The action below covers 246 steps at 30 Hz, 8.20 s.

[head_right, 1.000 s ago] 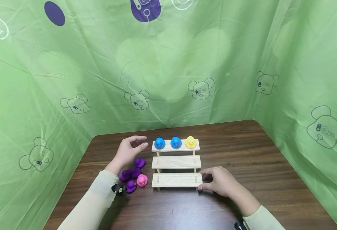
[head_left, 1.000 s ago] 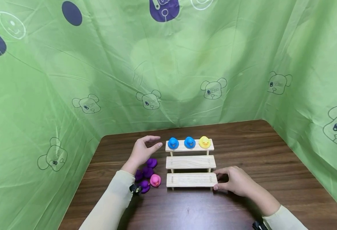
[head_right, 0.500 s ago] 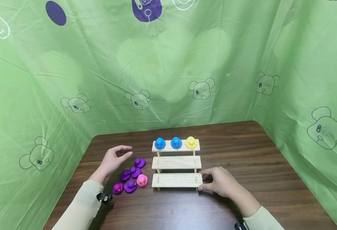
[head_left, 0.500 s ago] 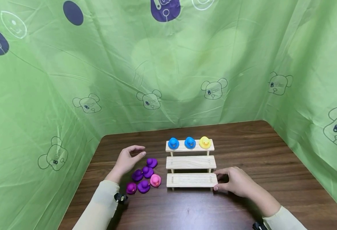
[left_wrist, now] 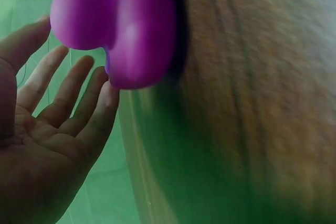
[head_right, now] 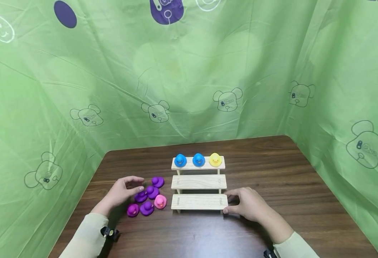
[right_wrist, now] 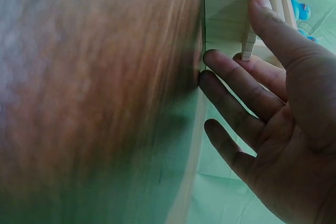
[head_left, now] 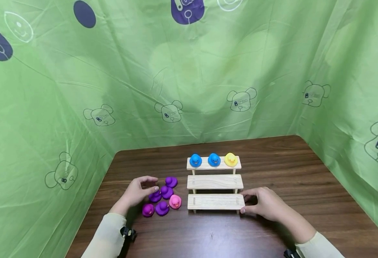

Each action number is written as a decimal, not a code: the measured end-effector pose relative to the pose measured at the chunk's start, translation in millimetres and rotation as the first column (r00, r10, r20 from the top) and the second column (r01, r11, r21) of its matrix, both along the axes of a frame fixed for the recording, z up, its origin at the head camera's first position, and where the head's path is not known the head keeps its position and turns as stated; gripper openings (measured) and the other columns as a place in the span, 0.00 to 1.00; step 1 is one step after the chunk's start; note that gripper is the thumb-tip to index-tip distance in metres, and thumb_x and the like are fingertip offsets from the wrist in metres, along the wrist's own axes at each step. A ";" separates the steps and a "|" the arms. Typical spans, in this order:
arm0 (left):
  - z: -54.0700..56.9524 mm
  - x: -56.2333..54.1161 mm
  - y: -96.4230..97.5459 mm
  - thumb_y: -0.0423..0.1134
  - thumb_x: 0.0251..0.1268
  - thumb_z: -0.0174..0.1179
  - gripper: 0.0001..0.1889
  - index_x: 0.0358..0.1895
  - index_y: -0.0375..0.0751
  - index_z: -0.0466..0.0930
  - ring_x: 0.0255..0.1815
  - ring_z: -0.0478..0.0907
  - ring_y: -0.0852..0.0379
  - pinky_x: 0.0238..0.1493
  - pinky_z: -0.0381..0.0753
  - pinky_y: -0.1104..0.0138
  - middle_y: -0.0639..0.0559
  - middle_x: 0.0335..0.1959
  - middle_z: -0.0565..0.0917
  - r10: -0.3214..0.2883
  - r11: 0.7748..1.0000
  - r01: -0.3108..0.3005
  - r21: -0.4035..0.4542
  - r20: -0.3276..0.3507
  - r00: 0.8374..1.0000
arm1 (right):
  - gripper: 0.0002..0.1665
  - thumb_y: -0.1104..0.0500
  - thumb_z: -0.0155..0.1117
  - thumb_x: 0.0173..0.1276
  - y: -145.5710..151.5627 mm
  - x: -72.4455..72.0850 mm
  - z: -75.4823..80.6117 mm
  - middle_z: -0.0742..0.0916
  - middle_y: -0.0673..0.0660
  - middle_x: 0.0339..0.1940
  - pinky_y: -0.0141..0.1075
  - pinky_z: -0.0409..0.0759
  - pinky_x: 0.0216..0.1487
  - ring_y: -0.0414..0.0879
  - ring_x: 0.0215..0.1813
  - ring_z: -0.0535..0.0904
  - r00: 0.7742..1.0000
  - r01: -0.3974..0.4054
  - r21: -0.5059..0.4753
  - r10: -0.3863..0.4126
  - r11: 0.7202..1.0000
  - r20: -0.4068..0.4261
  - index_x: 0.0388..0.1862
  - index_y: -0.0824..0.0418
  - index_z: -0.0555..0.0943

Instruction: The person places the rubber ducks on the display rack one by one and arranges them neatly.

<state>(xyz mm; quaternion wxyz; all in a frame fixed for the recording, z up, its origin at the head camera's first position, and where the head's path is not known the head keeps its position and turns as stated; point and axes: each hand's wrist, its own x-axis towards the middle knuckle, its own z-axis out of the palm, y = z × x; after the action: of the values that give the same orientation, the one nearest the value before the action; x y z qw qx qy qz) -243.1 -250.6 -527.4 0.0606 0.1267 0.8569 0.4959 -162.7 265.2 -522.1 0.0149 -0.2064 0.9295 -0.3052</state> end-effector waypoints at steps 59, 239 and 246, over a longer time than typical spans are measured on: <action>-9.7 17.1 1.1 0.40 0.53 0.83 0.14 0.44 0.49 0.93 0.53 0.86 0.50 0.59 0.83 0.55 0.53 0.45 0.91 0.248 0.958 -0.258 -0.127 -0.086 0.965 | 0.34 0.34 0.81 0.55 1.1 -0.8 -2.7 0.87 0.30 0.34 0.40 0.83 0.48 0.36 0.45 0.85 1.000 -0.005 -0.002 0.005 1.000 0.004 0.56 0.51 0.88; 42.9 31.1 207.0 0.38 0.65 0.75 0.10 0.48 0.49 0.92 0.52 0.86 0.60 0.55 0.87 0.62 0.61 0.45 0.90 -0.008 0.985 0.060 0.161 -0.308 0.951 | 0.32 0.41 0.83 0.57 0.3 -0.2 -0.2 0.87 0.30 0.33 0.42 0.84 0.49 0.37 0.44 0.86 1.000 0.001 -0.021 -0.001 1.000 0.003 0.57 0.52 0.88; 37.5 30.8 167.3 0.35 0.66 0.74 0.08 0.46 0.44 0.92 0.46 0.88 0.58 0.50 0.89 0.58 0.57 0.42 0.92 0.082 0.966 -0.002 0.260 -0.296 0.952 | 0.33 0.39 0.83 0.57 -0.2 -0.1 -0.2 0.88 0.30 0.34 0.42 0.84 0.50 0.37 0.45 0.86 1.000 -0.001 -0.010 0.001 1.000 -0.005 0.57 0.53 0.88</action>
<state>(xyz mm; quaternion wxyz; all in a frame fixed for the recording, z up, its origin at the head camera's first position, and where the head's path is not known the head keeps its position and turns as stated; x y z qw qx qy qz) -212.2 -83.4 -489.9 -0.0997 0.1900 0.7870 0.5784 -162.9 265.0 -522.3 0.0118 -0.2075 0.9280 -0.3092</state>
